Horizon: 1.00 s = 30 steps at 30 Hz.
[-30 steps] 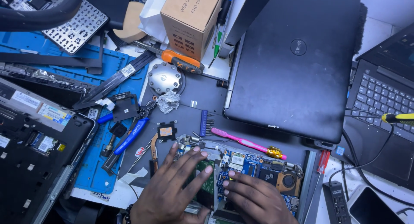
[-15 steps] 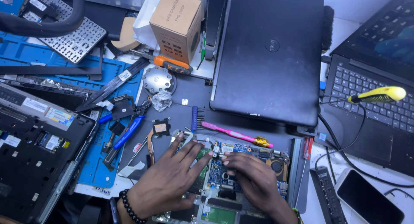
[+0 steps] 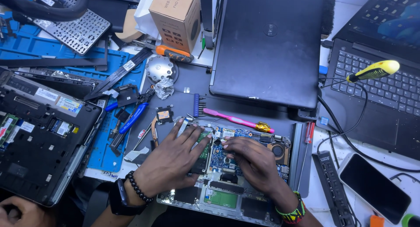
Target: The person works on a disassembled laptop motherboard, connecting a ribbon cable and installing a hard drive. They use their hands to align and press the components into place on the circuit board.
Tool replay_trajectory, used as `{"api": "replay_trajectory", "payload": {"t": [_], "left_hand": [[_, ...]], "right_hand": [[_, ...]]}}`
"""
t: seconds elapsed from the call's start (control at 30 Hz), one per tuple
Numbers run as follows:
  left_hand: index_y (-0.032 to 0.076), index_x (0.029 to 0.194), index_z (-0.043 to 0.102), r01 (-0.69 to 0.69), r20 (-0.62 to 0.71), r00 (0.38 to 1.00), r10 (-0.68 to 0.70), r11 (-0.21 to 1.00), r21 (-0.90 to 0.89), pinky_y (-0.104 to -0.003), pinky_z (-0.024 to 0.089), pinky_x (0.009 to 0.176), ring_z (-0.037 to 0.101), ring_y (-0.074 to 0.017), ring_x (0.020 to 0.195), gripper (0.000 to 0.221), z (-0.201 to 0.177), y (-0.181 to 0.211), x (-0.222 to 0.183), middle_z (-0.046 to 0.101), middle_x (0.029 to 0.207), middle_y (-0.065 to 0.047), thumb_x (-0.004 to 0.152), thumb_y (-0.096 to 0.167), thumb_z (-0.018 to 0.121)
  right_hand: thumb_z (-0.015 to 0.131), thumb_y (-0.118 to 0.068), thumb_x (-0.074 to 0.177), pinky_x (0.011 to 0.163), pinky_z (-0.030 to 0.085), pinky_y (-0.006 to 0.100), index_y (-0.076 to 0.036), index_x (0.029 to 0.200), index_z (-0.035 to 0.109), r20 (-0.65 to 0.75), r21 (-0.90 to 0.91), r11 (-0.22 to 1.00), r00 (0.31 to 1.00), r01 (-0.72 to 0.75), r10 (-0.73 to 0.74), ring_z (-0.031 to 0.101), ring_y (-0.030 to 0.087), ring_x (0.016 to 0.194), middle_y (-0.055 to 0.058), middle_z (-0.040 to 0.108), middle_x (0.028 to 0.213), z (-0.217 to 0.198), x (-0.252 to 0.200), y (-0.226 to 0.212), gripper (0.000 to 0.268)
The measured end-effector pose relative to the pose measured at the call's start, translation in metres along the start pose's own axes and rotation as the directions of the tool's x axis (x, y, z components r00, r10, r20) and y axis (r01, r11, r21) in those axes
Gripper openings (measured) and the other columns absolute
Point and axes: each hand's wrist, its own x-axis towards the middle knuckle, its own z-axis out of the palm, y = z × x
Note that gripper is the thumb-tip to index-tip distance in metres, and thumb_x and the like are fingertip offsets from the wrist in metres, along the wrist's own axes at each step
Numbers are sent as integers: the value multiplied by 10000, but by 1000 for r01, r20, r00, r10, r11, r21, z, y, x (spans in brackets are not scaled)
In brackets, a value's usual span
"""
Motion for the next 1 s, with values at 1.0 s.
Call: {"api": "replay_trajectory", "payload": {"t": [1.0], "left_hand": [[32,1459,491,-7,135,991,-3,997,71,-749,107,1210,430,-421,1383,1079,-11,1,13,493,1446,-317,700,749,763]], "right_hand": [[683,-51,940,988,600,349,-40,1036,720,-2,-27,1000,1000,-5,5,772,245,1042,96,775,1086,3,1,-3,103]]}}
